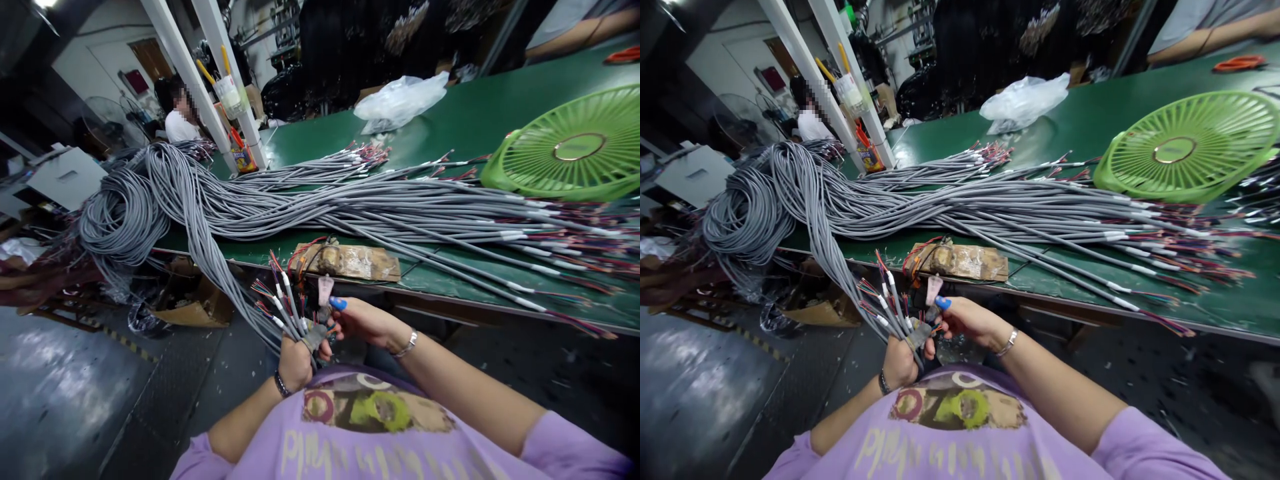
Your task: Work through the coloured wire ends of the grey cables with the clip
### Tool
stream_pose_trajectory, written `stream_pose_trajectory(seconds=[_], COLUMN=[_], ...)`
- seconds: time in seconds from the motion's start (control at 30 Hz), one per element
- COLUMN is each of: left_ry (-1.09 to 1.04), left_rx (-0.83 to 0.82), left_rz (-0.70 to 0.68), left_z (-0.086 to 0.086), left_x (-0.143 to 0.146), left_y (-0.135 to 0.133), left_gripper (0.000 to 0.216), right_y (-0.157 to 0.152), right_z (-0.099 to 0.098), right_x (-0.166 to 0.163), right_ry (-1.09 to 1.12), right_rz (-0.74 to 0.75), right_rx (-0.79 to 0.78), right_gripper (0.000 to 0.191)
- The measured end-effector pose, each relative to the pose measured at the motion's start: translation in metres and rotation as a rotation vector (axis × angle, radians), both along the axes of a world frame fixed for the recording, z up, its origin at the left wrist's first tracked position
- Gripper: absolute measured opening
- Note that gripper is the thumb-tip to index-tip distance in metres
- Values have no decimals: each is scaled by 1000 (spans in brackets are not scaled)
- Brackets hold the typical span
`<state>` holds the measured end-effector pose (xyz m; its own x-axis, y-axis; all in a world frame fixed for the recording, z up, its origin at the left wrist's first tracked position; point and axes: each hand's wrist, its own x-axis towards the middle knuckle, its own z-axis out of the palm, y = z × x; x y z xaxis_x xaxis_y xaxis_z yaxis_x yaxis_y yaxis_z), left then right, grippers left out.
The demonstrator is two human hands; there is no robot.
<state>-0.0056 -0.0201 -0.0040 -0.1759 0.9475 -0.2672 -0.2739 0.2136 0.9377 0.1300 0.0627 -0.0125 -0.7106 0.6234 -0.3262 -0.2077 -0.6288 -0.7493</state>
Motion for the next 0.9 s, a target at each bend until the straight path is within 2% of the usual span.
stream_pose_trajectory(seconds=[0.13,0.3,0.37,0.43,0.53,0.63,0.77,0.9], left_ry=[119,193,207,200,151,97,81,81], left_rx=[26,-68,-97,-101,-78,-59,-19,-27], left_rz=[-74,-383,-406,-336,-149,-40,-54,-176], left_z=[-9,-8,-7,-9,-13,-19,-25,-18], left_x=[-4,-9,-11,-11,-10,-8,-8,-13], left_y=[-5,-4,-4,-4,-3,-1,1,-1], left_gripper=[40,34,33,35,38,39,42,40], right_y=[-1,-6,-8,-10,-16,-26,-41,-40], right_z=[8,18,18,14,4,-2,2,8], right_x=[6,3,2,3,6,7,-1,-10], right_ry=[-132,-188,-205,-247,-293,-229,-53,78], right_rz=[72,203,171,32,-152,-115,-130,-62], right_rx=[193,476,532,506,346,249,242,183], right_gripper=[33,22,22,27,37,38,32,29])
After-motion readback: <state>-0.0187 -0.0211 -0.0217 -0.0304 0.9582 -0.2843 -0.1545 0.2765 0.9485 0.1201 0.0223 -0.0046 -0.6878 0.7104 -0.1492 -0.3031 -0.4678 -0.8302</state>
